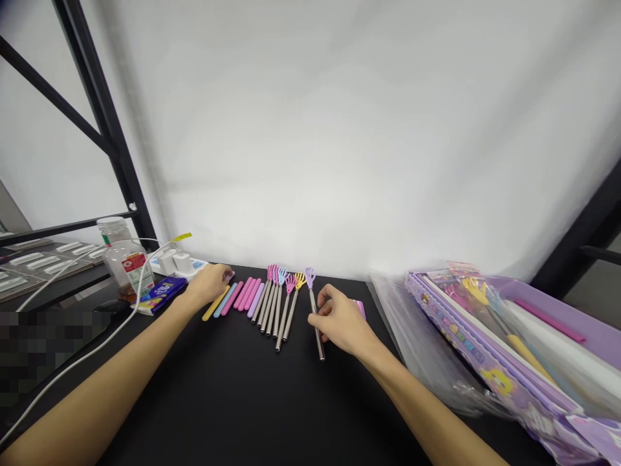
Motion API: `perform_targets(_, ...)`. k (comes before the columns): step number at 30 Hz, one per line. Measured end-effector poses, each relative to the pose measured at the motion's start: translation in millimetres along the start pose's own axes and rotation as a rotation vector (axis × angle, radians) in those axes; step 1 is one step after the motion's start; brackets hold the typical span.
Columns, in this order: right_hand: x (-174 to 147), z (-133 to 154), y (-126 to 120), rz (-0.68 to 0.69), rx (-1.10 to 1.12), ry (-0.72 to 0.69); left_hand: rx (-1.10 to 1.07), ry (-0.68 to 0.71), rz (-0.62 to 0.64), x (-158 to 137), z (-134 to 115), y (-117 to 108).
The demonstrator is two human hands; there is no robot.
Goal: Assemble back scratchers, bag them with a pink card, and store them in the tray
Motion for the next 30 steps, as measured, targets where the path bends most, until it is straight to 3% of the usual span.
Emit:
perform_targets(5, -7.4, 6.4, -4.7, -0.003, 0.29, 0.094, -0.001, 0.051, -0.047, -0.7, -14.0, -7.2)
perform_targets(8, -11.5, 10.8, -9.6, 0.035, 0.514, 0.118, -0.156, 0.242, -0.138, -8.3, -48.7, -18.7)
perform_targets(11, -12.4, 18.0, -17.3, 0.064, 0.596, 0.06, -0.419, 0.483, -0.169, -28.5, -91.8, -27.0)
perform_targets(13, -11.3, 22.9, -30.9, -0.033, 0.596, -0.027, -0.516, 0.582, -0.143, -44.9, -115.8, -28.4)
perform_targets(17, -14.7, 28.0, -66.3, -0.367, 0.688, -0.21, -0.601, 0.684, -0.074, -71.6, -146.1, -30.8)
perform_targets(21, -17.2, 32.4, -75.6, -0.413, 0.748, -0.307, -0.663, 0.724, -0.092, -80.3, -153.9, -36.6)
perform_targets(30, -14.9, 31.8, -60.4, -0.283, 0.715, -0.243, -0.692, 0.706, -0.156, -74.7, -145.9, -37.2)
Point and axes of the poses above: each hand's wrist, its own x-axis towards the middle knuckle, its own y-axis out of the palm, z = x × y, the point moved 8 cm from there along x, towards the middle knuckle, and after that the axes turned 4 degrees about -x, right-handed, at the moved point
